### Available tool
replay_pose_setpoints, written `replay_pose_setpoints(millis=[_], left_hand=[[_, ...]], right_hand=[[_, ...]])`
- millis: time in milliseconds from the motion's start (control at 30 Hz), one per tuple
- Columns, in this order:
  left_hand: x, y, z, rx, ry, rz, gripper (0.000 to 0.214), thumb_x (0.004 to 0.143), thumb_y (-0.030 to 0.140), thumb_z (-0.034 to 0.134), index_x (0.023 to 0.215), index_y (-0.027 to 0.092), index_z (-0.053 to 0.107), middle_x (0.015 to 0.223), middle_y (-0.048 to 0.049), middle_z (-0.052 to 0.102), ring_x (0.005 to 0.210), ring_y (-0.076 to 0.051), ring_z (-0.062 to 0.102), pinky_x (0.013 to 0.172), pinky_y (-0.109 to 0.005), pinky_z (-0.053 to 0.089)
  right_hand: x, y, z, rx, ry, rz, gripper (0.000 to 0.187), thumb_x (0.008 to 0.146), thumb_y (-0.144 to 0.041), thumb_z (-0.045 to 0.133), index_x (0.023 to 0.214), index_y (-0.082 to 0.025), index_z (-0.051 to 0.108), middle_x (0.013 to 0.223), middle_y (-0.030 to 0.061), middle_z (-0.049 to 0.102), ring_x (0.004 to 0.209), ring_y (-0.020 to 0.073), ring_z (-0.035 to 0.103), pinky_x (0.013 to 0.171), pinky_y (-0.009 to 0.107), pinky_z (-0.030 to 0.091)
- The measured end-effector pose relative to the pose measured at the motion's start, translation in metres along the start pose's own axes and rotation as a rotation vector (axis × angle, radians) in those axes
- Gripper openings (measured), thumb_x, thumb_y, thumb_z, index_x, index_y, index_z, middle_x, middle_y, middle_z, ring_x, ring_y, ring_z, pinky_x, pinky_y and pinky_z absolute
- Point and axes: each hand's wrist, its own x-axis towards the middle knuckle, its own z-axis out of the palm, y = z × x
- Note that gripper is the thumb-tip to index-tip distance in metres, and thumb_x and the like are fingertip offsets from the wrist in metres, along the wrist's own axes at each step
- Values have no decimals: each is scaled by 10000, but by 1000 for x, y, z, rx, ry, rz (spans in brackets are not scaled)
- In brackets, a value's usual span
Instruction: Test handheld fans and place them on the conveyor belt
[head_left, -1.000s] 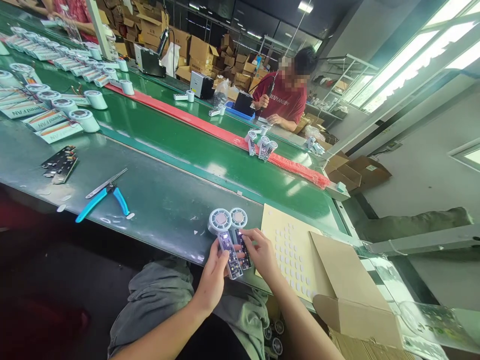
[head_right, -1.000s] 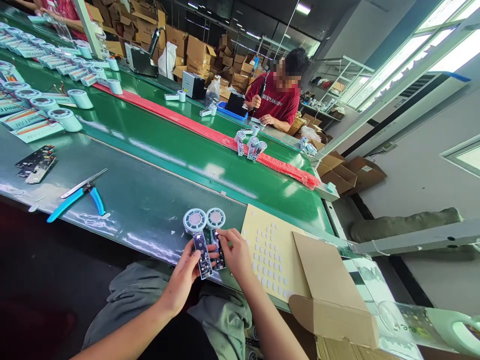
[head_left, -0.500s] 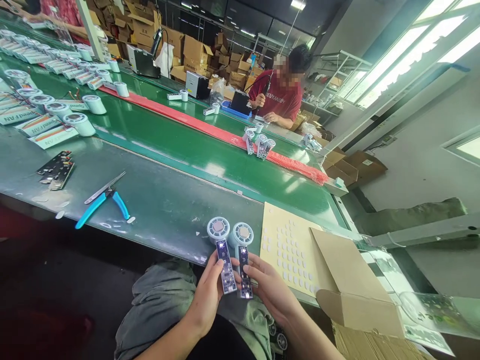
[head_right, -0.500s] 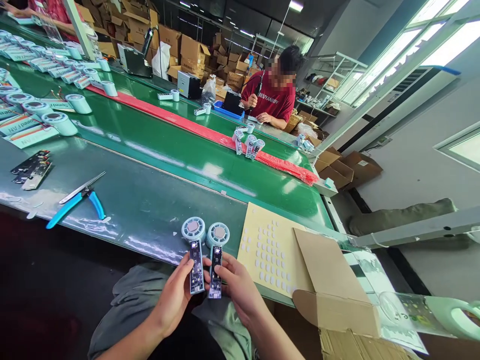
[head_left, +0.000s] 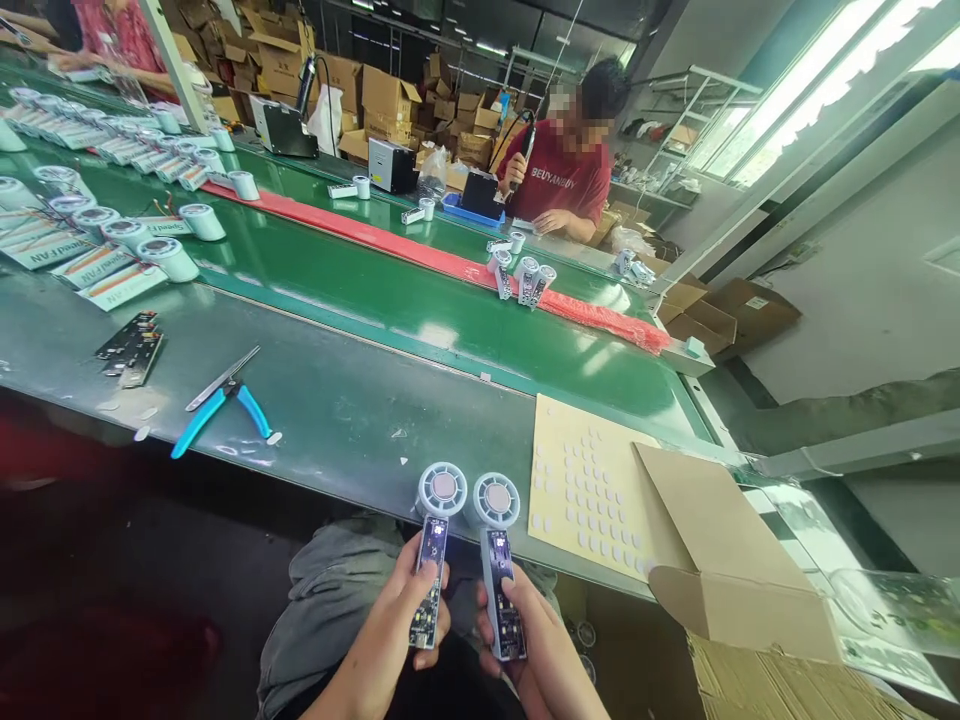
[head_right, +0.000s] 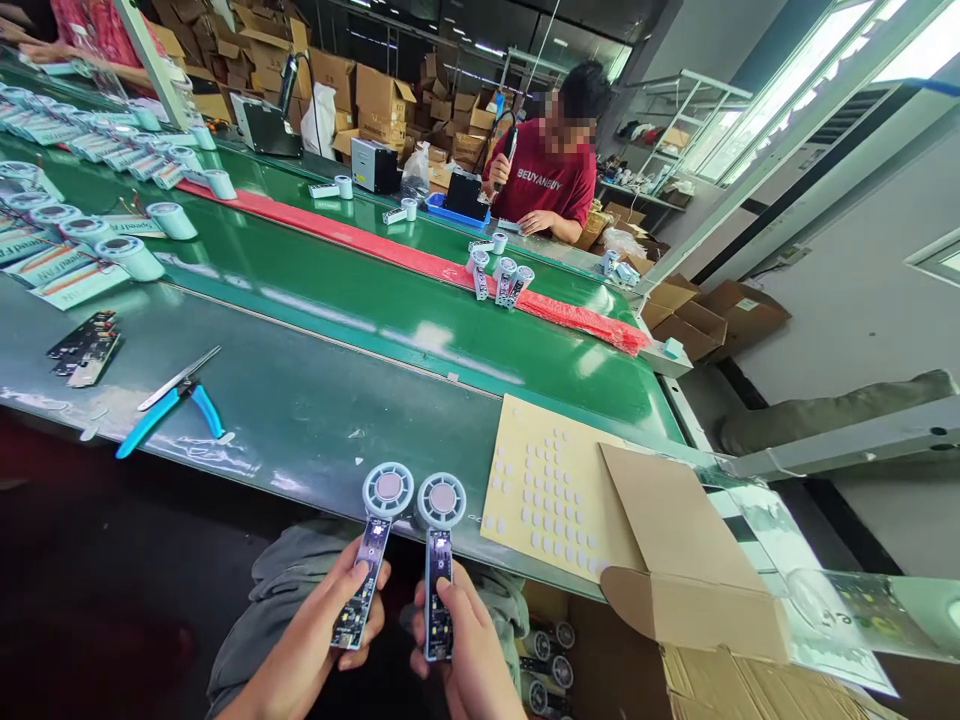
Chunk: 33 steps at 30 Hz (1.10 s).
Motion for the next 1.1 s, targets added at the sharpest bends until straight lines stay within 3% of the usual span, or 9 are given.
replay_pose_setpoints(millis=[133,267,400,533,700,800,967,1100], left_hand=[[8,9,8,20,6,43,407,808,445,539,1169,297,423,835,8,418,493,-35,349,396,-153,175],[37,30,18,47,-79,196,401,829,417,516,1184,293,375,820,17,421,484,-39,361,381,-149,198],[94,77,45,95,-236,384,314,833,417,511,1080,245,419,814,16,443,475,-47,383,384,-164,264],[165,121,77,105,-294,454,268,822,443,510,890,197,426,851,10,461,512,-40,403,407,-148,263],[229,127,83,128,-244,427,274,825,428,502,928,216,361,785,39,423,481,-33,375,386,-136,228],[237,120,75,147,-263,358,296,839,419,499,1017,227,360,754,38,422,523,-54,408,402,-145,279],[229,120,74,174,-295,313,381,849,416,511,1169,274,361,872,1,478,680,-94,478,517,-199,420],[225,122,77,268,-311,314,396,849,420,505,1198,297,364,933,-12,466,656,-97,469,406,-162,350]], right_hand=[[15,-20,8,-56,-39,-143,271,779,-435,616,878,-192,546,810,24,499,592,122,393,455,204,333],[50,-52,21,-149,-103,-345,250,800,-423,566,877,-196,498,800,14,481,601,128,393,484,221,349],[113,-92,35,-222,-137,-529,286,777,-445,528,894,-193,462,769,1,465,587,128,398,495,229,348],[176,-129,37,-243,-93,-649,347,758,-482,515,943,-198,444,736,-13,444,562,125,379,477,222,331],[215,-143,19,-258,-12,-657,373,776,-490,487,992,-194,422,677,-26,420,495,119,342,421,211,282],[220,-142,11,-258,6,-658,353,808,-500,464,985,-196,435,708,-15,443,519,122,364,442,219,312],[219,-144,6,-285,65,-632,467,810,-530,491,1132,-199,425,820,13,509,631,157,437,526,248,372],[214,-147,8,-266,44,-624,509,802,-558,480,1147,-190,416,796,9,511,608,160,419,518,255,368]])
